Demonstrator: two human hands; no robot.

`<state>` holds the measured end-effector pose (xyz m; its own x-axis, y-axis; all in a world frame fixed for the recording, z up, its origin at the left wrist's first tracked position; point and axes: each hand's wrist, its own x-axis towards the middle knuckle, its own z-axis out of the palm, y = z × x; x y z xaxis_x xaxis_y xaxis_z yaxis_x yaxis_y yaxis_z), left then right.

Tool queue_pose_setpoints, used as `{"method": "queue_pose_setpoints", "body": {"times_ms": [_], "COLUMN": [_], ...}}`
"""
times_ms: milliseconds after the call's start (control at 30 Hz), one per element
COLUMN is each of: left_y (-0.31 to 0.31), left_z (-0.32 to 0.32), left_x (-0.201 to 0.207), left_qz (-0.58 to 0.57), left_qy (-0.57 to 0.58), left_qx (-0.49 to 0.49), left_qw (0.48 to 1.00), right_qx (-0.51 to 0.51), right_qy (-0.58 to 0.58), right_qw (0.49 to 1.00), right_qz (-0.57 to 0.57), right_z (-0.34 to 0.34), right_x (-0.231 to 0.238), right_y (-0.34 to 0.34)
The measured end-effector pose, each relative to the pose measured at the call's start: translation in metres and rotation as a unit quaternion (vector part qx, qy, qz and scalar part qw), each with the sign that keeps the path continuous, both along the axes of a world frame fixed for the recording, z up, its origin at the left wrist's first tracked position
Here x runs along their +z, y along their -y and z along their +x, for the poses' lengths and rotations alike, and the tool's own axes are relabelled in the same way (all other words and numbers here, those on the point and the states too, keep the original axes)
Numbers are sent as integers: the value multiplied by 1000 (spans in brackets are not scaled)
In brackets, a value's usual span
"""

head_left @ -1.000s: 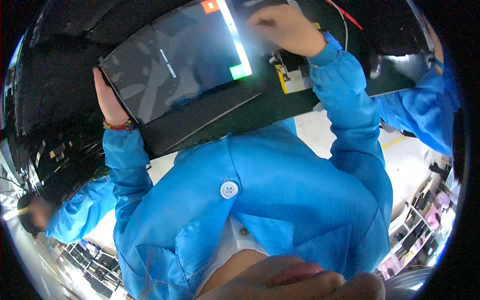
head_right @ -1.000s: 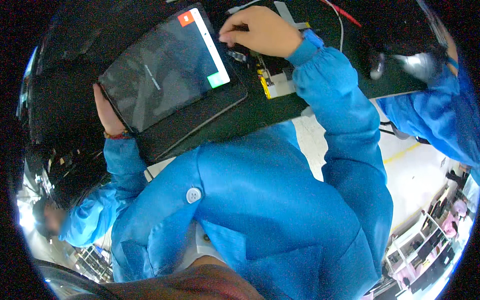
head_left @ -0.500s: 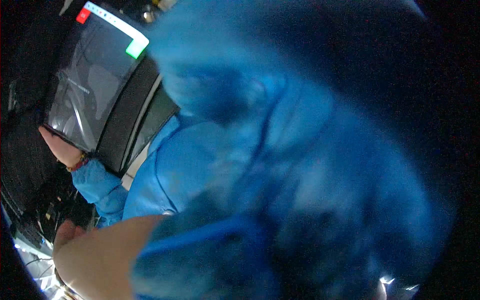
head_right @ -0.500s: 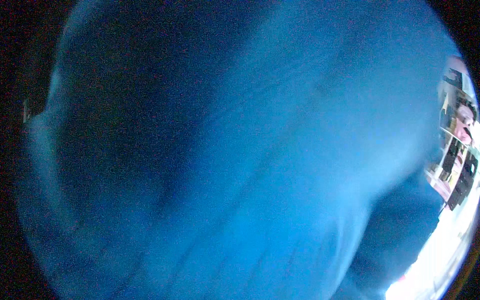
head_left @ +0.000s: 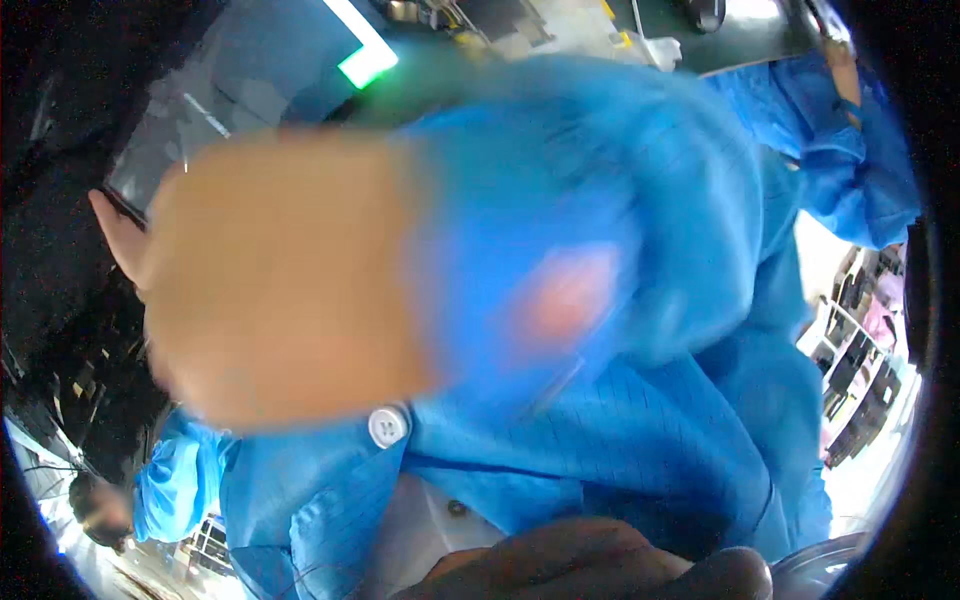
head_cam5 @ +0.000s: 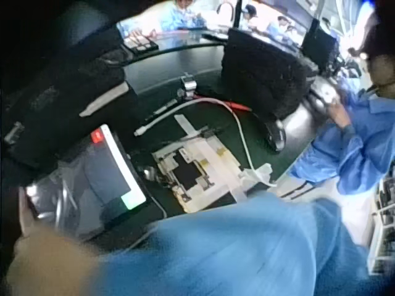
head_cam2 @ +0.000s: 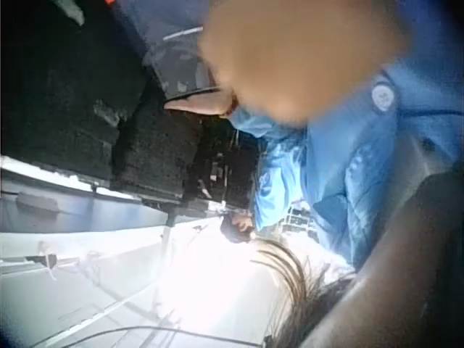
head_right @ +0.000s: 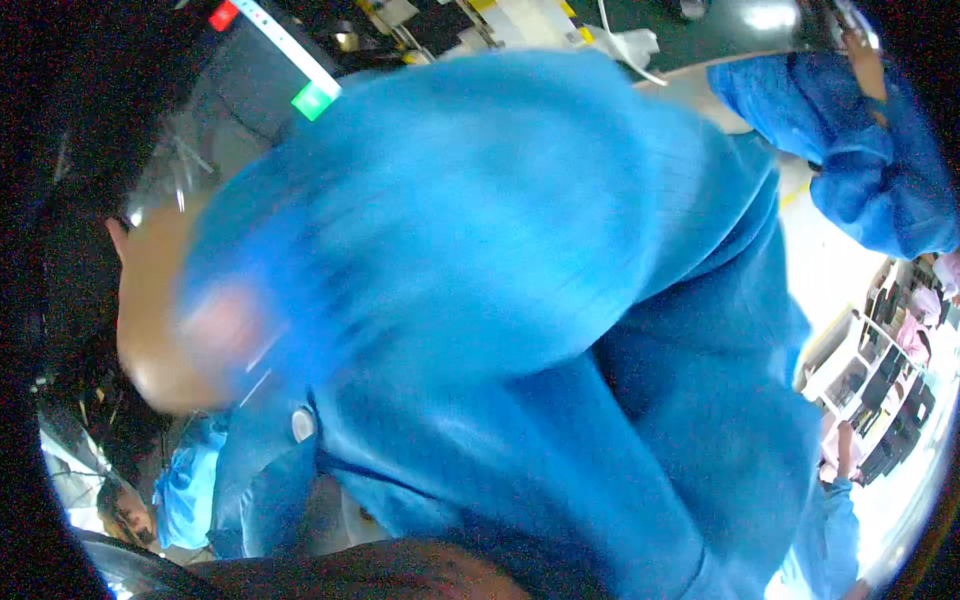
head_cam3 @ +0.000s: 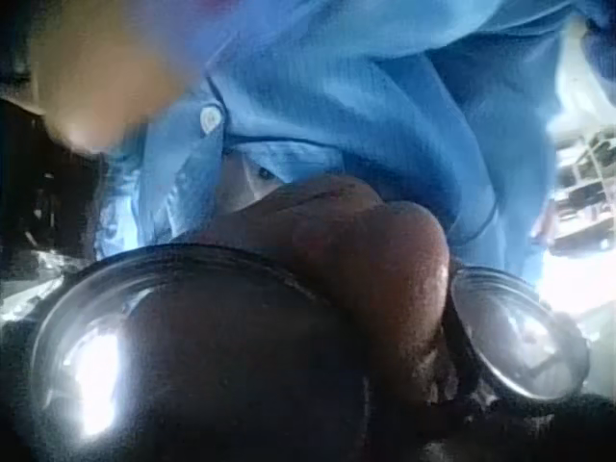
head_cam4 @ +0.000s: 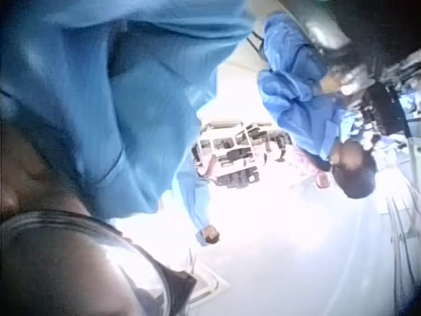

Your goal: Testing the functionality of tablet screens and internal components at a factory assembly line.

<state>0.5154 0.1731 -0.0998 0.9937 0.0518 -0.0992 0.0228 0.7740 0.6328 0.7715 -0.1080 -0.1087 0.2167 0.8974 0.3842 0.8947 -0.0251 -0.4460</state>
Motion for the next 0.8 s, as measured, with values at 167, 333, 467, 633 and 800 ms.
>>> {"method": "queue_pose_setpoints", "body": {"times_ms": [167, 333, 467, 633, 800], "left_y": [-6, -55, -34, -51, -56], "left_z": [-10, -64, -42, -60, -54], "left_x": [2, -21, -15, -25, -30], "left_qz": [100, -7, 27, -23, -37], "left_qy": [-274, -37, -175, -12, -4], "left_qx": [405, 211, 364, 189, 164], "left_qw": [867, 977, 914, 982, 986], "right_qx": [-135, -350, -353, -353, -353], "right_qy": [163, 284, 207, 193, 281], "right_qw": [967, 892, 910, 914, 891], "right_qz": [140, -30, -62, -55, -54], "right_z": [-6, 88, 109, 101, 98], "right_x": [55, -16, -31, -24, -16], "right_y": [-26, 54, 74, 63, 58]}}
